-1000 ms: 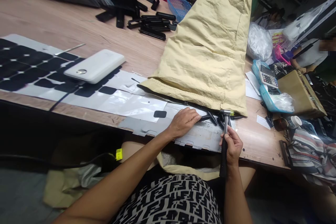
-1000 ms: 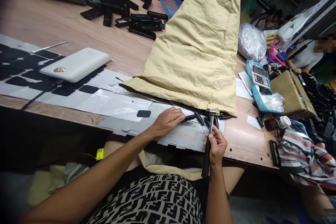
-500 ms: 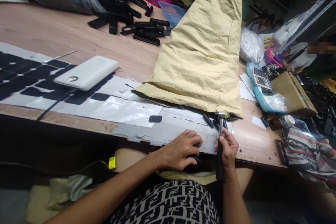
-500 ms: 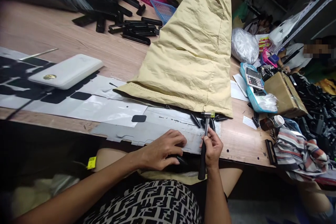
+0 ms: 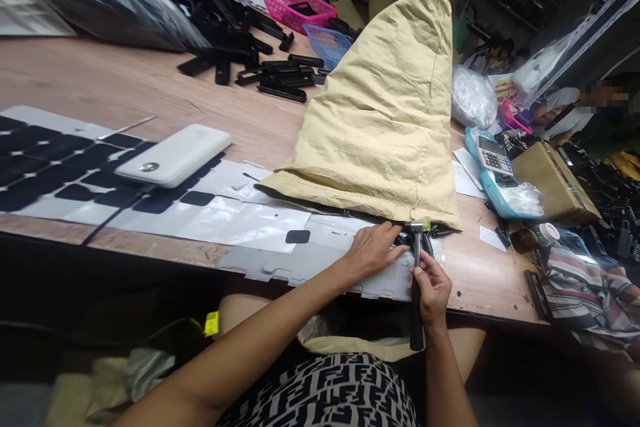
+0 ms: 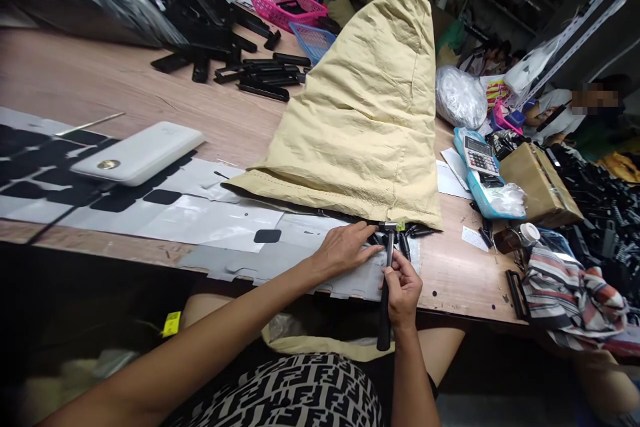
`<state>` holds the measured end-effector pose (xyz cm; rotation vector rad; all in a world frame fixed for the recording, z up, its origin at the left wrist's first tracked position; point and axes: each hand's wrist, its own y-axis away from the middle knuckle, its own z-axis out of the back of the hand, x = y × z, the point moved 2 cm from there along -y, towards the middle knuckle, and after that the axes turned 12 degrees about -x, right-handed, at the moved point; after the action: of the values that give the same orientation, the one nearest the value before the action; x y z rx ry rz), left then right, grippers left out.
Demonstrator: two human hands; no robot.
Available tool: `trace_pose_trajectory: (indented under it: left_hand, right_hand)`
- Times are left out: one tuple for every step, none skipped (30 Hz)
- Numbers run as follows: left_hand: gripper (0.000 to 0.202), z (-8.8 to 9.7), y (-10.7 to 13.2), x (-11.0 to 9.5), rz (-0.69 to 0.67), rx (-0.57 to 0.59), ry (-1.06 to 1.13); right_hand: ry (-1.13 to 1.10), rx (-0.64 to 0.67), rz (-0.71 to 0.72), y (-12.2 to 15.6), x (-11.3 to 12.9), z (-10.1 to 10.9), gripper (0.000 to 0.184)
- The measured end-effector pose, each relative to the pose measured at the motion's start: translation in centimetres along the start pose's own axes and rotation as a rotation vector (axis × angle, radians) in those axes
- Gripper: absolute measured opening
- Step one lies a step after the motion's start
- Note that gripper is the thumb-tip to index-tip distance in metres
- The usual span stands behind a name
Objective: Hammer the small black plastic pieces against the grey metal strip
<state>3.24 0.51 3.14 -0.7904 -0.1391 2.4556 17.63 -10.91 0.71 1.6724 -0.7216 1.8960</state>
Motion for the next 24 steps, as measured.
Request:
trace_pose_trajectory:
  left_hand:
    - [0.035, -0.1, 0.0, -0.2, 0.010, -0.006, -0.022]
    - [0.037, -0.2, 0.2, -0.3, 0.022, -0.021, -0.038]
    - [0.039, -0.3, 0.4, -0.2, 0.029, -0.041, -0.051]
    - [0.039, -0.3, 0.7, 0.0, 0.028, -0.059, -0.064]
    - [0.035, -0.3, 1.0, 0.2, 0.016, -0.072, -0.080]
    - [0.030, -0.3, 1.3, 0.6, -0.010, -0.078, -0.096]
    - [0.023, -0.2, 1.5, 1.1, -0.046, -0.079, -0.106]
    - [0.016, -0.2, 1.8, 1.5, -0.085, -0.080, -0.105]
    - [0.013, -0.1, 2.0, 2.0, -0.120, -0.084, -0.091]
    - [0.015, -0.1, 2.1, 2.5, -0.146, -0.094, -0.064]
    - [0.020, 0.0, 2.3, 3.0, -0.160, -0.112, -0.022]
    - [0.026, 0.0, 2.4, 3.4, -0.158, -0.134, 0.031]
    - [0.032, 0.0, 2.4, 3.8, -0.143, -0.158, 0.093]
    - [0.035, 0.0, 2.5, 4.2, -0.118, -0.179, 0.160]
    - [0.035, 0.0, 2.5, 4.5, -0.089, -0.196, 0.227]
    - [0.033, 0.0, 2.4, 4.8, -0.059, -0.209, 0.290]
    - [0.031, 0.1, 2.4, 5.0, -0.032, -0.216, 0.342]
    - [0.029, 0.1, 2.4, 5.2, -0.010, -0.219, 0.379]
    - [0.027, 0.2, 2.3, 5.3, 0.007, -0.220, 0.402]
    - [0.027, 0.3, 2.3, 5.4, 0.021, -0.220, 0.416]
    - [0.026, 0.4, 2.2, 5.5, 0.034, -0.218, 0.425]
    - [0.025, 0.5, 2.2, 5.6, 0.046, -0.215, 0.432]
    - [0.023, 0.6, 2.1, 5.7, 0.059, -0.209, 0.443]
    - [0.020, 0.6, 2.1, 5.8, 0.071, -0.205, 0.457]
  right_hand:
    - [0.001, 0.000, 0.003, 0.0, 0.0, 0.0, 0.041]
    - [0.000, 0.003, 0.006, 0.1, 0.1, 0.0, 0.042]
    - [-0.002, 0.008, 0.008, 0.1, 0.2, -0.1, 0.042]
    - [-0.004, 0.014, 0.010, 0.1, 0.2, -0.1, 0.041]
    - [-0.005, 0.019, 0.012, 0.1, 0.2, -0.1, 0.041]
    - [-0.004, 0.022, 0.014, 0.1, 0.3, -0.1, 0.041]
    - [-0.001, 0.022, 0.016, 0.1, 0.3, -0.1, 0.041]
    - [0.004, 0.023, 0.019, 0.1, 0.2, -0.1, 0.041]
    - [0.011, 0.024, 0.022, 0.2, 0.2, -0.1, 0.041]
    - [0.018, 0.025, 0.025, 0.2, 0.2, -0.1, 0.041]
    - [0.024, 0.026, 0.029, 0.2, 0.2, -0.1, 0.041]
    - [0.029, 0.027, 0.033, 0.2, 0.2, -0.1, 0.041]
    - [0.033, 0.028, 0.038, 0.3, 0.2, -0.1, 0.041]
    - [0.039, 0.028, 0.044, 0.3, 0.2, -0.1, 0.041]
    - [0.047, 0.029, 0.053, 0.3, 0.2, -0.1, 0.041]
    - [0.060, 0.032, 0.063, 0.4, 0.2, -0.1, 0.041]
    - [0.076, 0.036, 0.074, 0.4, 0.2, -0.1, 0.041]
    - [0.095, 0.041, 0.087, 0.5, 0.2, -0.1, 0.041]
    - [0.114, 0.046, 0.101, 0.5, 0.2, -0.1, 0.041]
    - [0.133, 0.051, 0.117, 0.6, 0.2, 0.0, 0.040]
    - [0.154, 0.058, 0.136, 0.7, 0.3, 0.0, 0.040]
    - [0.176, 0.067, 0.163, 0.8, 0.4, 0.1, 0.040]
    - [0.199, 0.079, 0.198, 0.9, 0.5, 0.1, 0.040]
    - [0.225, 0.097, 0.243, 1.0, 0.8, 0.0, 0.039]
